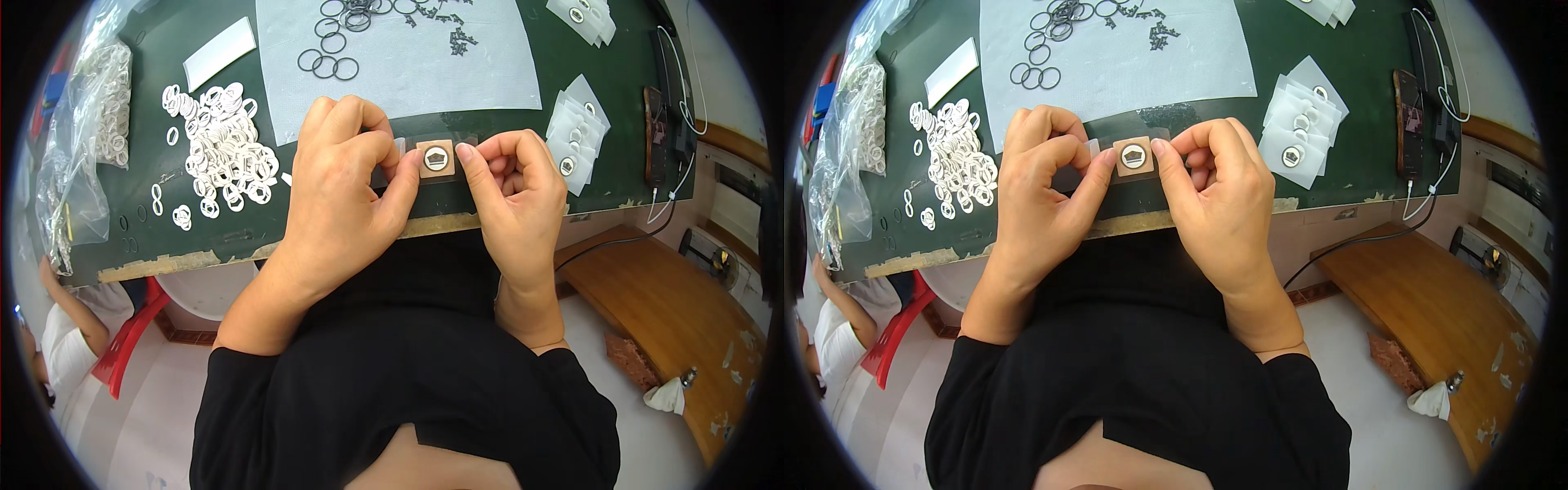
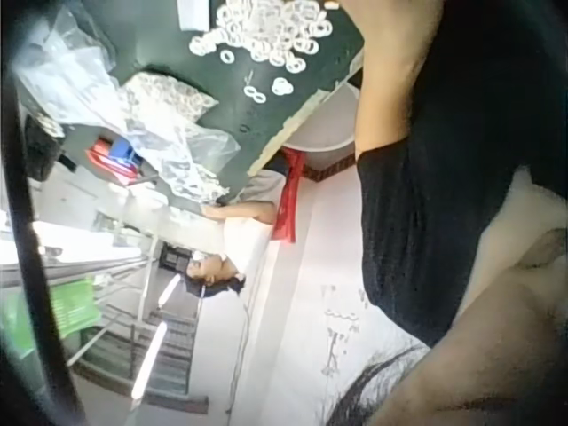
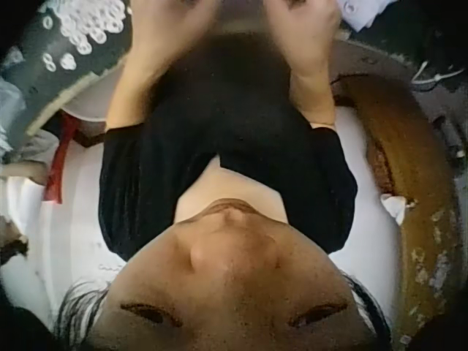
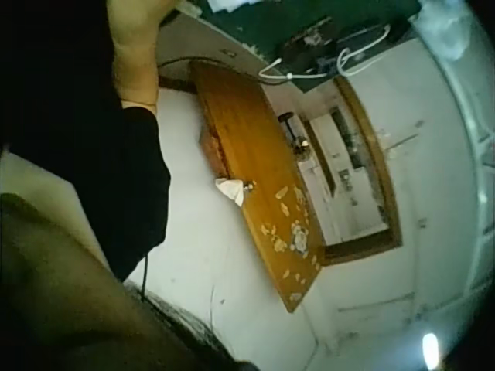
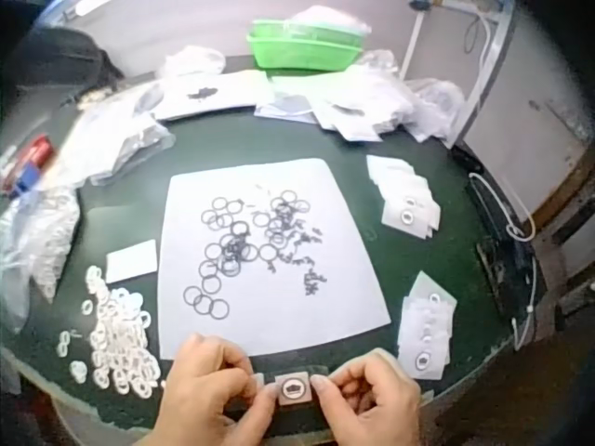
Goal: The person assembles small badges by hand by placing a white plastic ring, a metal emblem, and a black rubber ring onto a wooden block. They cover the assembly with a clear plastic film, press the components together, and then trim the excess film using shears.
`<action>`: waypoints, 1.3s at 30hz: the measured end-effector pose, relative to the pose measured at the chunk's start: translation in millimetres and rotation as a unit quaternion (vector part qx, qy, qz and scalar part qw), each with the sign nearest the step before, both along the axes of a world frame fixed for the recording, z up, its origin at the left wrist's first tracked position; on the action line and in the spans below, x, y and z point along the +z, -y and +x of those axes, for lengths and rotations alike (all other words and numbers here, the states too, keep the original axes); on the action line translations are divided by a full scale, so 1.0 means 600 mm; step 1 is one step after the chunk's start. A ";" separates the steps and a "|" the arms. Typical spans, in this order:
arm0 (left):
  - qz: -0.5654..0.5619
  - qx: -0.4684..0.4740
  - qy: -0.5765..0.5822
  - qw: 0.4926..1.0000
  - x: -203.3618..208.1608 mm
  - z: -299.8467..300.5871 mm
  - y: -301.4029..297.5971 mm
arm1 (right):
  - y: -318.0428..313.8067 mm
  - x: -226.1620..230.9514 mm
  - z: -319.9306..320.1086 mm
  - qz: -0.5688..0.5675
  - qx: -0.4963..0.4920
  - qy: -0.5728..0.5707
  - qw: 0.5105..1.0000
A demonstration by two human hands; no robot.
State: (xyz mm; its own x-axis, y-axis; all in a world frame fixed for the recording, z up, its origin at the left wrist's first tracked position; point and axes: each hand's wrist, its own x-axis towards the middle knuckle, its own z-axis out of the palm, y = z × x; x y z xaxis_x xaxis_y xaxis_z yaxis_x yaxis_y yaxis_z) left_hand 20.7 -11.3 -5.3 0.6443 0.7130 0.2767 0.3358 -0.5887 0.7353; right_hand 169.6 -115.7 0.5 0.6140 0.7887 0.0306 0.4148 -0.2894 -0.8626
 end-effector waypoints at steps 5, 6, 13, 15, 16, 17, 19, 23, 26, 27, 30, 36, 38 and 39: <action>0.010 0.004 0.005 1.000 -0.004 0.001 0.001 | -0.002 -0.003 -0.002 0.005 0.001 0.022 1.000; 0.010 0.004 0.004 1.000 -0.004 0.001 0.001 | -0.002 -0.002 -0.003 -0.001 0.005 0.035 0.999; 0.008 0.004 0.000 1.000 -0.005 0.003 0.001 | -0.007 0.002 -0.004 -0.047 0.019 0.104 0.993; 0.014 0.003 0.002 1.000 -0.004 0.003 0.001 | -0.007 0.004 -0.003 -0.050 0.020 0.106 0.993; 0.018 0.004 0.001 1.000 -0.004 0.002 0.001 | -0.007 0.004 -0.003 -0.053 0.020 0.109 0.992; 0.022 0.005 0.002 1.000 -0.005 0.004 0.001 | -0.007 0.003 -0.003 -0.053 0.019 0.111 0.992; 0.027 0.006 0.001 1.000 -0.009 0.005 0.002 | -0.007 0.002 -0.003 -0.054 0.018 0.109 0.992; 0.048 0.008 -0.012 0.999 -0.008 0.005 0.003 | -0.007 0.002 -0.006 -0.051 0.018 0.114 0.992; 0.062 0.015 -0.011 0.998 -0.007 0.007 0.007 | -0.003 0.003 -0.005 -0.042 0.025 0.118 0.992; 0.063 0.015 -0.011 0.998 -0.008 0.007 0.007 | -0.002 0.007 -0.005 -0.051 0.031 0.112 0.992; 0.065 0.016 -0.011 0.998 -0.012 0.010 0.010 | -0.010 0.003 -0.002 -0.067 0.031 0.144 0.987; 0.075 0.026 -0.026 0.997 -0.008 0.008 0.011 | -0.010 0.004 -0.006 -0.058 0.037 0.155 0.986; 0.075 0.024 -0.021 0.997 -0.008 0.010 0.009 | -0.003 0.002 -0.009 -0.026 0.038 0.172 0.984; 0.077 0.024 -0.021 0.997 -0.007 0.009 0.010 | -0.002 0.003 -0.011 -0.024 0.038 0.173 0.984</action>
